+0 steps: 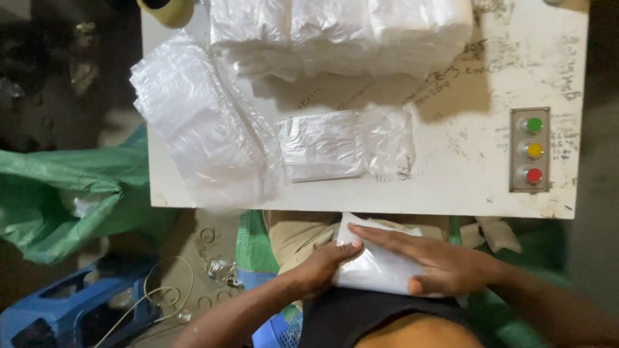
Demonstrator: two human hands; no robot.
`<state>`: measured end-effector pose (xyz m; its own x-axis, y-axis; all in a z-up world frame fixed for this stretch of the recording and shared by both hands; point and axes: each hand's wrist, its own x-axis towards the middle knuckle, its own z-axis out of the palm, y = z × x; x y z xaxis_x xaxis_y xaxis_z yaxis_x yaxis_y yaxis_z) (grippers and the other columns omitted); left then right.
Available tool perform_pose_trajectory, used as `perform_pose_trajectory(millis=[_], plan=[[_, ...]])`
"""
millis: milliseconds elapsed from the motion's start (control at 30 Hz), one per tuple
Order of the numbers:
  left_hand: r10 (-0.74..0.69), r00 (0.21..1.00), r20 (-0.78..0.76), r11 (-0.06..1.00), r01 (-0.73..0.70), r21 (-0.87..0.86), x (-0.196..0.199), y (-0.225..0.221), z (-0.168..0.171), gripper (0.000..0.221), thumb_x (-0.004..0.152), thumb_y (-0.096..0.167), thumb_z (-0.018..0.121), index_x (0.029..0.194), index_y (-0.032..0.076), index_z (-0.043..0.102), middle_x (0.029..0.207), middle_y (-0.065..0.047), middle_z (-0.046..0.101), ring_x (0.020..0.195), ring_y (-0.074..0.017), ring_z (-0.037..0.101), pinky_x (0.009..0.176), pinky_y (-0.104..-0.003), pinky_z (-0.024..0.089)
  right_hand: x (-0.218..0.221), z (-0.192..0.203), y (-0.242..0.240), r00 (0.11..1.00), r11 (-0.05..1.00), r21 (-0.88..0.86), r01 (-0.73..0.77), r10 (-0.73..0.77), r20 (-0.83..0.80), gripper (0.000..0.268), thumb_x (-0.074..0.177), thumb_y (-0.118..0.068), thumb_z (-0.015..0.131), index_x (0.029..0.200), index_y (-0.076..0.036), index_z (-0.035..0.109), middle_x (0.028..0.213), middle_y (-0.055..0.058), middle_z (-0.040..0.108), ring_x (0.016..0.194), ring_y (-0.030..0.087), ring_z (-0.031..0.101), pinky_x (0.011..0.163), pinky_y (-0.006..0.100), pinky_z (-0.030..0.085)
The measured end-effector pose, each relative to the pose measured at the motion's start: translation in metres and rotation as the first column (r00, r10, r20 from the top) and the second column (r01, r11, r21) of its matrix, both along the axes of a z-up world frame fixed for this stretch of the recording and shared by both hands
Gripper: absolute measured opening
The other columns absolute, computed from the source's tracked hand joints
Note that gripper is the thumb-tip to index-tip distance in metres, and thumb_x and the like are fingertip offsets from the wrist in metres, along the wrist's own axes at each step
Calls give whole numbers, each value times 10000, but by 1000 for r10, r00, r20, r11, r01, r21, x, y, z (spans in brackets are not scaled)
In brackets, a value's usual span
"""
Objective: The worker is sorting, smoothing, and neatly stacking clear plastic bags on a factory work surface.
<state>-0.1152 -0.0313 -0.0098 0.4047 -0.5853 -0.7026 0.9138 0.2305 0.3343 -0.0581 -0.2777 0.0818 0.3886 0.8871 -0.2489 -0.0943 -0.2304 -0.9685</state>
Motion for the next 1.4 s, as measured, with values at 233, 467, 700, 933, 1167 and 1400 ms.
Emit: perform_pose_trajectory(millis=[233, 467, 700, 933, 1167, 1400], plan=[[-551, 487, 678, 697, -177, 694, 45, 47, 70, 430, 930, 489, 625, 967, 87, 773, 955, -7, 813, 854, -141, 756, 727, -298, 550, 12, -116, 31, 956, 986, 114, -120, 145, -254, 1151, 838, -928, 284, 1561, -38, 382, 1586, 133, 464, 1401, 242, 477, 1140, 365, 339], [26, 960, 280, 998, -9, -65, 28, 4, -26, 786, 1014, 648, 519, 1412, -27, 584, 1339, -238, 644, 1279, -365, 572, 1119, -502, 438, 29, -95, 15, 962, 945, 292, -144, 203, -183, 1315, 602, -762, 853, 1573, -28, 356, 1619, 202, 371, 1460, 363, 333, 1176, 569, 223], [429, 852, 300, 900, -378, -216, 36, 65, -133, 1121, 873, 887, 425, 1539, -15, 391, 1428, -254, 558, 1287, -384, 592, 1074, -527, 495, 9, -155, 27, 595, 637, -344, 689, -769, -232, 407, 844, -100, 827, 1231, 10, 762, 1090, 189, 813, 977, 256, 710, 879, 506, 576], [-273, 76, 959, 841, -465, 277, 149, 78, -47, 212, 771, 230, 868, 962, 224, 775, 1084, 34, 787, 1069, -240, 740, 1036, -361, 499, 93, -137, 49, 685, 749, 427, 507, -651, 328, 426, 701, -205, 852, 1069, -3, 776, 1472, 280, 571, 1443, 380, 498, 1200, 495, 379], [-622, 212, 754, 346, -789, 507, 145, 49, -45, 845, 834, 163, 758, 1573, 36, 367, 1499, -286, 479, 1375, -471, 488, 1156, -548, 397, 95, -123, 89, 295, 402, 84, 912, -783, 548, 675, 855, -18, 784, 1473, -16, 512, 1398, 248, 564, 1269, 416, 564, 1048, 488, 479], [-926, 55, 374, 249, -654, 714, 154, 35, -97, 641, 1111, 312, 446, 1678, 170, 182, 1757, -122, 113, 1625, -314, 28, 1325, -547, -29, 95, -99, 192, 708, 834, 406, 375, -540, 455, 525, 1081, -415, 457, 1474, -85, 572, 1477, 167, 587, 1425, 402, 484, 1212, 532, 311]])
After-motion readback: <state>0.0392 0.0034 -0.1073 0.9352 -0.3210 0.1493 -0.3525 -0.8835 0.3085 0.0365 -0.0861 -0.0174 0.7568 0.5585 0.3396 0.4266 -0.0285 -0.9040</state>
